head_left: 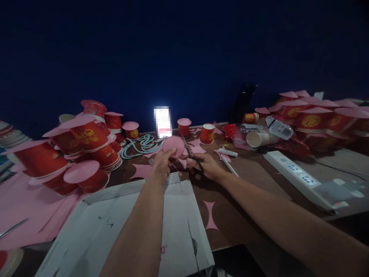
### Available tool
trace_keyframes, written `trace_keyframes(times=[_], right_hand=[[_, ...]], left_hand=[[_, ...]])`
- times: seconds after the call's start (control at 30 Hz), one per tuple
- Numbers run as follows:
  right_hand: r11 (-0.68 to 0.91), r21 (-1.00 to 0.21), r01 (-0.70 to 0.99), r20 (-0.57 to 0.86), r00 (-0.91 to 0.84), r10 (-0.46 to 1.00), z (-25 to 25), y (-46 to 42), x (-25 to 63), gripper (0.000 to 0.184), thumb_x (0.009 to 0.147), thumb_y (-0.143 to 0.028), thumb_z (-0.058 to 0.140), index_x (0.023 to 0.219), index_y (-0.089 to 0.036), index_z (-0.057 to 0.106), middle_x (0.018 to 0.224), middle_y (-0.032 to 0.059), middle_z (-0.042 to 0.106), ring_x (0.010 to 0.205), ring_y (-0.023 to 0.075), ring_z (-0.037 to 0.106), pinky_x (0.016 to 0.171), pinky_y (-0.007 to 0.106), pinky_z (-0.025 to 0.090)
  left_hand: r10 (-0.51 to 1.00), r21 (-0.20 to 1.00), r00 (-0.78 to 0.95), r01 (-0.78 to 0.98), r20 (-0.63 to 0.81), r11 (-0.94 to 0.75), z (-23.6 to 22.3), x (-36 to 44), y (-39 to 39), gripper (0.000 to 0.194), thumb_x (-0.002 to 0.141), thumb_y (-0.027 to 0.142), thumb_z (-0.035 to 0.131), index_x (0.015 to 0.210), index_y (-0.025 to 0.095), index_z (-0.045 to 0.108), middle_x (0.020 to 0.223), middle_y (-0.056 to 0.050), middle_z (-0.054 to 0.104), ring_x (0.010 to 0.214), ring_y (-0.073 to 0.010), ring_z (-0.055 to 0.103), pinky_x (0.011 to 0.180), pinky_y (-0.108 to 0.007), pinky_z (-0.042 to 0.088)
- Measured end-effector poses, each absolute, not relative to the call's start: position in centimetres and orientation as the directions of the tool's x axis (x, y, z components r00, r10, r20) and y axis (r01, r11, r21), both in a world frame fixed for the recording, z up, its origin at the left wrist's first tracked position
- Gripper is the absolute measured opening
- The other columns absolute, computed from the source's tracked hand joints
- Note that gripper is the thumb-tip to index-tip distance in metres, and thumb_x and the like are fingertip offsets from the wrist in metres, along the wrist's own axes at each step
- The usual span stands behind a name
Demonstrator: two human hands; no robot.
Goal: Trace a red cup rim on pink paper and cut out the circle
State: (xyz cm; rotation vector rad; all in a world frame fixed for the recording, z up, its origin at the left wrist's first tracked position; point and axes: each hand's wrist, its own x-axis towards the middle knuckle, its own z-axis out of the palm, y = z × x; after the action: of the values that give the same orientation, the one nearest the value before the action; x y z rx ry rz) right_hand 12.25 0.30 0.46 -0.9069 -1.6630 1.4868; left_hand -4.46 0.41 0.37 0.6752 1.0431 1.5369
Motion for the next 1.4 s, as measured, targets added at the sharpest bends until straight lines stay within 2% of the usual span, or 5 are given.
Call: trace_keyframes(times=[0.23,0.57,0.8,1.1,1.4], right_hand=[[0.091,-0.994,0.058,0.052,-0.48,0.876,0.95,0.13,12.29,0.052,0.073,-0.053,0.067,0.103,-0.011,0.068,0.057,-0.0017,0.056,0.05,0.0093,0.05,0.042,0.019,0.04],[0.082,-0.996,0.044,0.052,-0.469,0.882,0.97,0.11,12.25,0.049,0.071,-0.052,0.07,0.098,-0.011,0.069,0.055,-0.0031,0.054,0.046,0.0083,0.047,0.039,0.019,0.039],[0.069,-0.996,0.047,0.041,-0.45,0.892,1.12,0.01,12.2,0.049,0.07,-0.051,0.071,0.099,-0.011,0.069,0.055,-0.0028,0.055,0.047,0.0081,0.048,0.041,0.019,0.038],[0.09,-0.994,0.063,0.051,-0.463,0.885,0.72,0.21,12.3,0.047,0.07,-0.053,0.07,0.095,-0.012,0.068,0.056,-0.0025,0.055,0.047,0.0084,0.048,0.041,0.019,0.038],[0.09,-0.994,0.065,0.05,-0.46,0.887,0.61,0.29,12.21,0.04,0.072,-0.052,0.069,0.082,-0.014,0.065,0.055,-0.0029,0.054,0.044,0.0078,0.047,0.037,0.018,0.038]], left_hand=[[0.976,0.916,-0.199,-0.401,-0.091,0.004,0.44,-4.83,0.22,0.026,0.057,0.03,0.077,0.071,0.013,0.063,0.059,-0.002,0.064,0.049,-0.0135,0.058,0.047,-0.024,0.047],[0.975,0.942,-0.148,-0.317,-0.164,0.11,0.49,-5.16,0.14,0.027,0.058,0.034,0.075,0.071,0.014,0.062,0.058,-0.003,0.063,0.046,-0.0161,0.057,0.043,-0.027,0.044],[0.976,0.943,-0.146,-0.316,-0.159,0.106,0.64,-5.03,-0.08,0.028,0.059,0.034,0.074,0.077,0.014,0.063,0.061,-0.003,0.064,0.049,-0.0178,0.06,0.046,-0.029,0.048],[0.972,0.94,-0.17,-0.325,-0.164,0.102,0.87,-4.82,-0.14,0.029,0.057,0.034,0.075,0.074,0.015,0.061,0.059,-0.001,0.063,0.048,-0.015,0.057,0.046,-0.027,0.047],[0.965,0.945,-0.197,-0.309,-0.174,0.107,0.4,-5.03,0.16,0.03,0.057,0.035,0.076,0.073,0.015,0.061,0.056,0.0,0.06,0.046,-0.0139,0.055,0.045,-0.026,0.046]])
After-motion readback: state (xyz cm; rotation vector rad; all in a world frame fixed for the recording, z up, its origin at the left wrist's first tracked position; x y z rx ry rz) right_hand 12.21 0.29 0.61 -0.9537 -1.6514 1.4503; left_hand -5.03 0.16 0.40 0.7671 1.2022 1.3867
